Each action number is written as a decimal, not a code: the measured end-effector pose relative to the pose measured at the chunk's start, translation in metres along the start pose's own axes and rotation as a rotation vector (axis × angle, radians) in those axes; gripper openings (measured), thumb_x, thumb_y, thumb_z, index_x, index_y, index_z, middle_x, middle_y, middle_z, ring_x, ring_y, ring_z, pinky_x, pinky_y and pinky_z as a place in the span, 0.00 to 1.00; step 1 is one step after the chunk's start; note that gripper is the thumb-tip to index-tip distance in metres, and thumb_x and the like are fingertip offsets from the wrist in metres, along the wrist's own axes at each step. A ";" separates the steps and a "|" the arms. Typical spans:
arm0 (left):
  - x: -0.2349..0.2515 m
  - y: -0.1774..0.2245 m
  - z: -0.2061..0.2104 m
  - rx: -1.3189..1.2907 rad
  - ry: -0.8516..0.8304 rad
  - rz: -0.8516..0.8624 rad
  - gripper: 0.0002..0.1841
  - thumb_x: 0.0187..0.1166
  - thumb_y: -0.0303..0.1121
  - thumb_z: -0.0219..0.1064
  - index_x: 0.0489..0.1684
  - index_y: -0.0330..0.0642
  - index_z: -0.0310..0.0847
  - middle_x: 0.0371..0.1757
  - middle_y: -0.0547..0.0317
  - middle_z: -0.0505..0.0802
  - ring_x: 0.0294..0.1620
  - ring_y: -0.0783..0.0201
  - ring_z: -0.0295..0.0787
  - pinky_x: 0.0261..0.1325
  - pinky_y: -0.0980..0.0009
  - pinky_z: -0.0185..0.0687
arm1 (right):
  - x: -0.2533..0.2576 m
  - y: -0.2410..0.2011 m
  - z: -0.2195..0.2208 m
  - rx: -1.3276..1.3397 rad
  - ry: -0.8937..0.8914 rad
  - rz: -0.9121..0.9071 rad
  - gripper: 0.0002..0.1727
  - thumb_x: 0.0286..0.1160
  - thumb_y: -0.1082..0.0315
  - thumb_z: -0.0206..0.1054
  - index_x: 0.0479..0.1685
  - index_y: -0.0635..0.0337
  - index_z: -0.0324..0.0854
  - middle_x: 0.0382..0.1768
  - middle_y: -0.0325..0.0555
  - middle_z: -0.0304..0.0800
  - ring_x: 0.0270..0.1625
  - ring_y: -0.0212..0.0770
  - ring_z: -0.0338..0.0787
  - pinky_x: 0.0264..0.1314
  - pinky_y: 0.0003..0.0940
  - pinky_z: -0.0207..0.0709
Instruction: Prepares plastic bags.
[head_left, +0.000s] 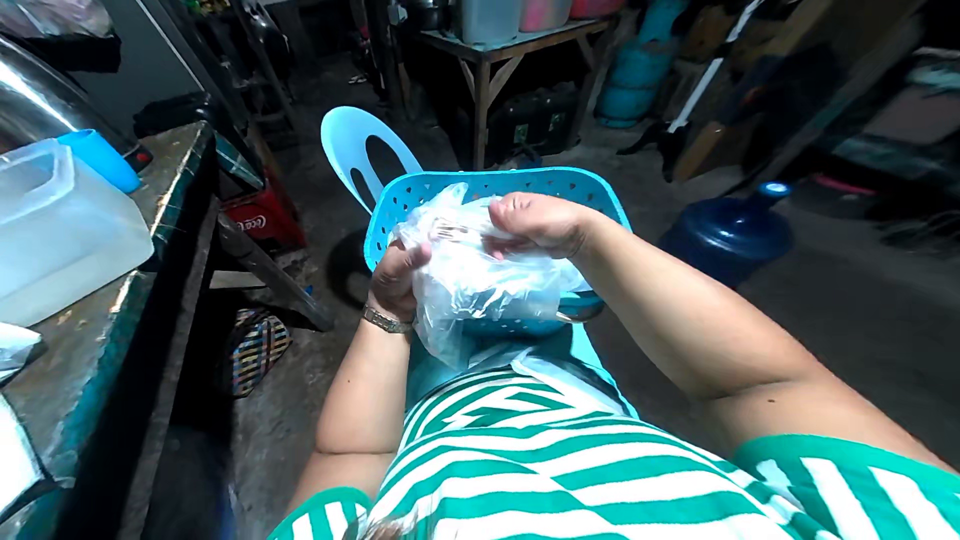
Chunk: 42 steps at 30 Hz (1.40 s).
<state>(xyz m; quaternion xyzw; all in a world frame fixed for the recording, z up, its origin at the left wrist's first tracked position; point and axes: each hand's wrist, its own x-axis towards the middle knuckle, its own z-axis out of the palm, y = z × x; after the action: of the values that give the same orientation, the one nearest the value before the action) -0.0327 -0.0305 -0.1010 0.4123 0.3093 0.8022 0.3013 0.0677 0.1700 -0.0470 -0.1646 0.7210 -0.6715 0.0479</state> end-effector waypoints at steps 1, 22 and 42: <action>-0.002 0.002 0.003 0.073 -0.006 -0.002 0.20 0.54 0.42 0.86 0.47 0.57 0.90 0.43 0.71 0.98 0.44 0.77 0.94 0.49 0.77 0.91 | -0.001 0.004 -0.002 -0.022 -0.132 -0.043 0.18 0.76 0.54 0.62 0.15 0.40 0.83 0.20 0.20 0.89 0.22 0.14 0.83 0.23 0.14 0.75; 0.024 -0.003 0.027 0.336 0.478 -0.052 0.11 0.89 0.43 0.61 0.51 0.51 0.86 0.37 0.71 0.91 0.36 0.76 0.90 0.40 0.76 0.91 | 0.002 -0.003 -0.040 -0.204 1.016 -0.184 0.06 0.78 0.74 0.70 0.49 0.65 0.86 0.37 0.39 0.89 0.34 0.28 0.89 0.43 0.26 0.88; 0.008 -0.007 0.025 0.462 0.343 -0.147 0.14 0.83 0.44 0.69 0.61 0.54 0.84 0.45 0.64 0.94 0.39 0.70 0.92 0.42 0.70 0.91 | 0.010 0.006 -0.002 -0.570 0.416 0.026 0.13 0.77 0.62 0.74 0.46 0.64 0.86 0.32 0.41 0.88 0.34 0.30 0.84 0.44 0.33 0.80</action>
<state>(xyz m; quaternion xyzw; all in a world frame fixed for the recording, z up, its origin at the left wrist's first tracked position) -0.0133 -0.0141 -0.0907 0.3051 0.5590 0.7445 0.2002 0.0567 0.1697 -0.0510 -0.0220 0.8757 -0.4618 -0.1393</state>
